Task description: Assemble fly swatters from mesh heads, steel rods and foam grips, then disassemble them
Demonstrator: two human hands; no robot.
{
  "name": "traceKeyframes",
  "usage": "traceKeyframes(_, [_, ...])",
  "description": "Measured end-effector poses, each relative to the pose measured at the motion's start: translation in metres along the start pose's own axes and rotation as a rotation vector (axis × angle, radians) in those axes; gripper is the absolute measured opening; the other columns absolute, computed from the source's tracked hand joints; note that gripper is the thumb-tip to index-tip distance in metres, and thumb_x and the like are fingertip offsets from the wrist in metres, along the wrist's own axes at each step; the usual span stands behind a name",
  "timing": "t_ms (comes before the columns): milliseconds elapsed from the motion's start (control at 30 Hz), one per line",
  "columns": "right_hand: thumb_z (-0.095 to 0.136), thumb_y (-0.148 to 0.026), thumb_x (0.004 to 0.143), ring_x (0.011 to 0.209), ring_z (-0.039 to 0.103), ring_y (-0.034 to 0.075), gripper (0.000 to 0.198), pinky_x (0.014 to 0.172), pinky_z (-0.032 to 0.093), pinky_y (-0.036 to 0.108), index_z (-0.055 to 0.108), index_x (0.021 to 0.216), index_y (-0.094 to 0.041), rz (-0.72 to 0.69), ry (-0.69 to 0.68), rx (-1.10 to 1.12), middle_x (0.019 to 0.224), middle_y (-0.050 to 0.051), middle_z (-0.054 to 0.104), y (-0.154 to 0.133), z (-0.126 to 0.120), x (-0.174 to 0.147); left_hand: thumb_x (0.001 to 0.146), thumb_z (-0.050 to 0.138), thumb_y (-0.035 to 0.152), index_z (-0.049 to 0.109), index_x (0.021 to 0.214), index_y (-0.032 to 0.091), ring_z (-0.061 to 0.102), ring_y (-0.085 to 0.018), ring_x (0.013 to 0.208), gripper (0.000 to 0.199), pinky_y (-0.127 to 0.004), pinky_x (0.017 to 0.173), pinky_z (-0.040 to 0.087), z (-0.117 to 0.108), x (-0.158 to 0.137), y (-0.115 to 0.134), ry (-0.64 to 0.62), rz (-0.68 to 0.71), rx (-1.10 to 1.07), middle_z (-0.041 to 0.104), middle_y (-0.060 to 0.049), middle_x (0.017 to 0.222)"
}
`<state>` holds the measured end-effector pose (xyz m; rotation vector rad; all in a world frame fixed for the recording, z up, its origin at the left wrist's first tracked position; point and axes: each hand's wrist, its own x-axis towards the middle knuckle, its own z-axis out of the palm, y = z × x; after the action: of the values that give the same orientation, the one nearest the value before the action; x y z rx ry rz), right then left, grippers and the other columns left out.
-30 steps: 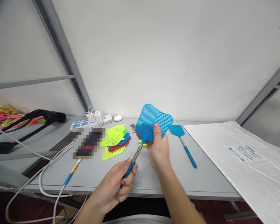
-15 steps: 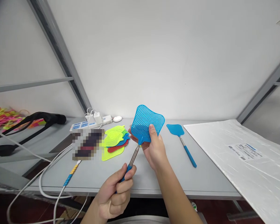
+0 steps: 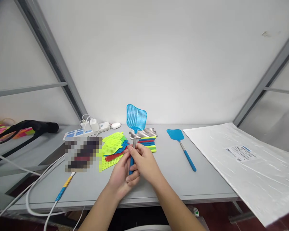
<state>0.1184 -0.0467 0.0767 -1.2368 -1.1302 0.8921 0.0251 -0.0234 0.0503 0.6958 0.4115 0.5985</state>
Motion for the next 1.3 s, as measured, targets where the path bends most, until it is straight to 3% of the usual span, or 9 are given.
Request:
traceKeyframes(100, [0.049, -0.049, 0.091, 0.050, 0.054, 0.013, 0.033, 0.045, 0.042, 0.022, 0.067, 0.088, -0.022, -0.078, 0.107, -0.251, 0.070, 0.000, 0.066, 0.000, -0.019, -0.002, 0.092, 0.047, 0.057, 0.058, 0.103, 0.019, 0.045, -0.009, 0.045, 0.041, -0.019, 0.041, 0.036, 0.012, 0.014, -0.010, 0.027, 0.060, 0.091, 0.050, 0.005, 0.061])
traceKeyframes(167, [0.048, -0.046, 0.092, 0.059, 0.057, 0.016, 0.030, 0.054, 0.042, 0.025, 0.067, 0.087, -0.023, -0.092, 0.198, -0.385, 0.068, 0.000, 0.064, -0.004, -0.043, -0.001, 0.092, 0.050, 0.049, 0.064, 0.104, 0.017, 0.060, -0.017, 0.074, 0.036, -0.027, 0.065, 0.049, 0.015, 0.014, -0.013, 0.035, 0.164, 0.386, 0.064, -0.004, 0.082])
traceKeyframes(300, [0.042, -0.040, 0.095, 0.075, 0.059, 0.024, 0.030, 0.068, 0.040, 0.031, 0.064, 0.109, -0.024, 0.003, 0.420, -0.751, 0.077, 0.005, 0.064, -0.002, -0.111, -0.003, 0.094, 0.049, 0.035, 0.068, 0.108, 0.021, 0.052, -0.025, 0.115, 0.027, -0.042, 0.103, 0.036, 0.005, 0.007, -0.004, 0.094, 0.500, 1.140, 0.064, -0.008, 0.119])
traceKeyframes(400, [0.038, -0.030, 0.095, 0.082, 0.061, 0.030, 0.035, 0.072, 0.038, 0.037, 0.061, 0.116, -0.014, 0.169, 0.479, -0.989, 0.082, 0.014, 0.065, 0.014, -0.156, -0.005, 0.095, 0.046, 0.029, 0.067, 0.105, 0.020, 0.050, -0.025, 0.114, 0.025, -0.045, 0.105, 0.033, -0.013, 0.004, 0.006, 0.177, 0.677, 1.437, 0.065, -0.009, 0.115])
traceKeyframes(500, [0.038, -0.017, 0.091, 0.088, 0.062, 0.034, 0.040, 0.073, 0.039, 0.039, 0.054, 0.126, -0.005, 0.301, 0.453, -1.136, 0.094, 0.022, 0.066, 0.036, -0.181, -0.002, 0.096, 0.042, 0.027, 0.065, 0.103, 0.019, 0.048, -0.026, 0.114, 0.025, -0.047, 0.103, 0.035, -0.026, 0.004, 0.011, 0.243, 0.711, 1.614, 0.064, -0.009, 0.115])
traceKeyframes(667, [0.037, -0.014, 0.089, 0.096, 0.062, 0.034, 0.041, 0.076, 0.040, 0.039, 0.052, 0.126, -0.005, 0.390, 0.367, -1.274, 0.106, 0.024, 0.065, 0.057, -0.188, 0.009, 0.096, 0.042, 0.026, 0.065, 0.099, 0.022, 0.047, -0.027, 0.114, 0.023, -0.046, 0.093, 0.041, -0.034, 0.007, 0.006, 0.310, 0.700, 1.806, 0.063, -0.007, 0.116])
traceKeyframes(833, [0.035, -0.028, 0.095, 0.099, 0.062, 0.032, 0.039, 0.078, 0.041, 0.037, 0.051, 0.127, -0.012, 0.416, 0.320, -1.332, 0.111, 0.019, 0.062, 0.055, -0.185, 0.000, 0.096, 0.044, 0.025, 0.064, 0.098, 0.023, 0.045, -0.029, 0.115, 0.021, -0.047, 0.090, 0.039, -0.035, 0.009, 0.002, 0.367, 0.687, 1.860, 0.063, -0.005, 0.117])
traceKeyframes(1067, [0.038, -0.036, 0.095, 0.103, 0.061, 0.032, 0.045, 0.078, 0.041, 0.036, 0.045, 0.131, -0.010, 0.412, 0.251, -1.352, 0.112, 0.020, 0.062, 0.050, -0.178, -0.020, 0.094, 0.045, 0.024, 0.059, 0.116, 0.023, 0.042, -0.031, 0.119, 0.026, -0.049, 0.094, 0.036, -0.033, 0.011, -0.003, 0.372, 0.672, 1.942, 0.061, -0.005, 0.127])
traceKeyframes(1300, [0.034, -0.031, 0.095, 0.091, 0.064, 0.029, 0.045, 0.070, 0.040, 0.034, 0.041, 0.134, -0.010, 0.390, 0.190, -1.367, 0.107, 0.017, 0.061, 0.052, -0.168, -0.023, 0.094, 0.044, 0.022, 0.054, 0.122, 0.023, 0.042, -0.029, 0.121, 0.030, -0.047, 0.094, 0.036, -0.033, 0.011, -0.005, 0.342, 0.655, 1.985, 0.061, -0.005, 0.128])
